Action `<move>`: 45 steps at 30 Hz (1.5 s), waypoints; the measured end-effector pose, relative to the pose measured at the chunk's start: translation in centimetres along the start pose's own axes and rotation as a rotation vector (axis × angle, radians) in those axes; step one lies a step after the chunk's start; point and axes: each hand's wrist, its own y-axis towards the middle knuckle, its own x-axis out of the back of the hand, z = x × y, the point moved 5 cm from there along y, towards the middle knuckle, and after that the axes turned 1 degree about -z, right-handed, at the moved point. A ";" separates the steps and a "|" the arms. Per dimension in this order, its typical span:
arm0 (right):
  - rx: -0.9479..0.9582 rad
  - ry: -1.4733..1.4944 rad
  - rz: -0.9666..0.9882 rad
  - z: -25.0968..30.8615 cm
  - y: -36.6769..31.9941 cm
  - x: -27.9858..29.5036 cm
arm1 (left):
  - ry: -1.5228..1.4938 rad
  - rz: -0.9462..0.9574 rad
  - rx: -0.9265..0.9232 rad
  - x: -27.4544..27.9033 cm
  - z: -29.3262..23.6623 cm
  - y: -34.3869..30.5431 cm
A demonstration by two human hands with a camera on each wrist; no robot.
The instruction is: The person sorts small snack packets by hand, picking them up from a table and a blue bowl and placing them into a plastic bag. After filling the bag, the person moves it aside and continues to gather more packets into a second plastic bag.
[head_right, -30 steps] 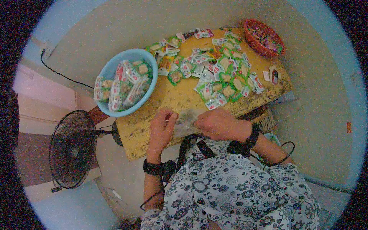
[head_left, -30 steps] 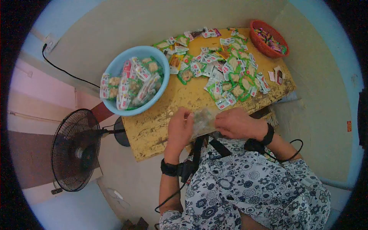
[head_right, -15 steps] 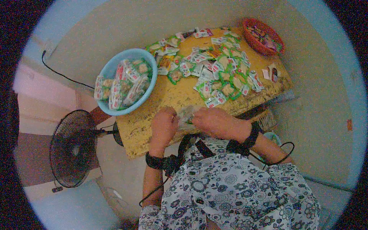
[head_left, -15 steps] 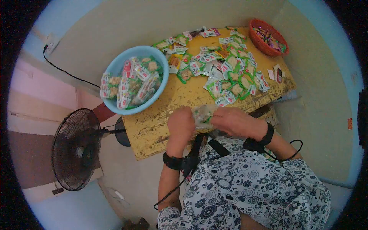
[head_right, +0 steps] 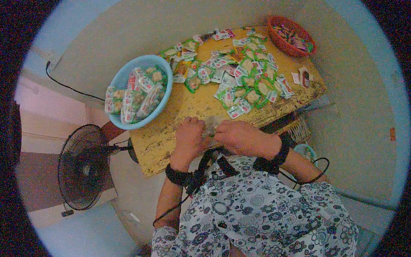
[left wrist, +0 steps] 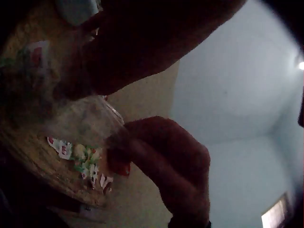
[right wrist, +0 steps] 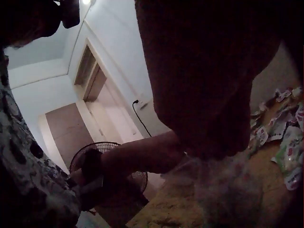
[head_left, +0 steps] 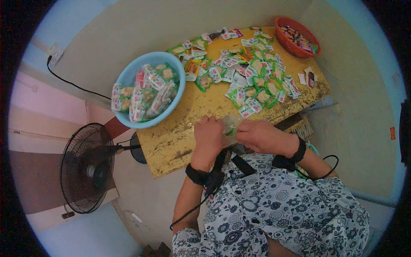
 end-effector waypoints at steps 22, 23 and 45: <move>-0.331 -0.462 -0.116 -4.7 4.4 -3.7 | -1.050 -0.164 0.230 -4.4 6.1 0.6; -0.358 -0.469 -0.088 -5.1 4.9 -4.5 | -1.076 -0.184 0.220 -4.4 6.1 0.7; -0.051 -0.167 -0.279 -10.0 1.8 -7.5 | -1.173 -0.343 0.116 -7.1 7.3 2.2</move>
